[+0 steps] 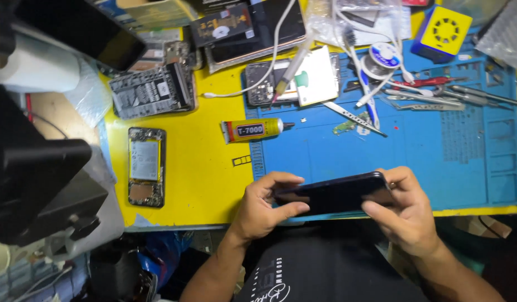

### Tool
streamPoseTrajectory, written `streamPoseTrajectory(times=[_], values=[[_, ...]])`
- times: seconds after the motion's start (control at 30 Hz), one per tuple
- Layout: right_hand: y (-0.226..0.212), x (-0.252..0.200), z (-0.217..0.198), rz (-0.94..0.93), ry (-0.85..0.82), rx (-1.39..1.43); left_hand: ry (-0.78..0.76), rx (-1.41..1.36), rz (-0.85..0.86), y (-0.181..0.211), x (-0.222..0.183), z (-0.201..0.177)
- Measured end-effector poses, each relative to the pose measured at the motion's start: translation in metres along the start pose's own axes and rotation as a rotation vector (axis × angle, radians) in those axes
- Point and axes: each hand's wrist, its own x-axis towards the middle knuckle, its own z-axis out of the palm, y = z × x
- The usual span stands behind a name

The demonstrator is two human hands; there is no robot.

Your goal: The person handles a smartphone, turns it on to check the screen, and then proceeds to disassemble it. They use a prying tool to remove the back cover and disconnect internal components, placing parts on the workbench.

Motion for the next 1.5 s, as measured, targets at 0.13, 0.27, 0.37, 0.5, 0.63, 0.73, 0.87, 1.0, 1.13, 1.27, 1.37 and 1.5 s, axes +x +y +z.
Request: streamPoseTrajectory(times=[0.13, 0.27, 0.37, 0.5, 0.63, 0.73, 0.87, 1.0, 1.13, 1.27, 1.37, 1.5], values=[[-0.015, 0.018, 0.024, 0.394, -0.436, 0.785, 0.151, -0.565, -0.017, -0.038, -0.004, -0.001], [-0.005, 0.022, 0.050, 0.676, -0.808, 0.922, 0.053, -0.357, -0.005, -0.013, 0.002, -0.002], [0.006, 0.018, 0.058, 0.718, -0.798, 0.843, -0.101, -0.144, -0.023, 0.021, 0.008, -0.005], [0.002, 0.024, 0.061, 0.702, -0.720, 0.864, -0.035, 0.076, 0.247, 0.007, 0.014, -0.032], [0.008, 0.029, 0.047, 0.646, -0.596, 0.975, 0.350, 0.757, 0.490, -0.012, 0.012, -0.081], [0.006, 0.040, 0.038, 0.467, -0.529, 0.952, 0.362, 0.929, 0.397, -0.021, 0.008, -0.095], [-0.005, 0.051, 0.035, 0.449, -0.399, 0.980, 0.338, 0.887, 0.302, -0.018, 0.005, -0.094], [-0.002, 0.054, 0.039, 0.424, -0.376, 1.030, 0.327, 0.746, 0.263, -0.007, 0.005, -0.089], [0.014, 0.049, 0.035, 0.496, -0.405, 1.097, 0.221, 0.048, 0.061, 0.002, 0.014, -0.057], [0.024, 0.043, 0.034, 0.520, -0.454, 1.122, 0.051, -0.384, 0.088, 0.001, 0.032, -0.019], [0.026, 0.041, 0.033, 0.514, -0.494, 1.114, 0.047, -0.369, 0.081, 0.006, 0.039, -0.007], [0.025, 0.040, 0.034, 0.483, -0.527, 1.133, 0.029, -0.342, 0.033, 0.014, 0.043, -0.001]])
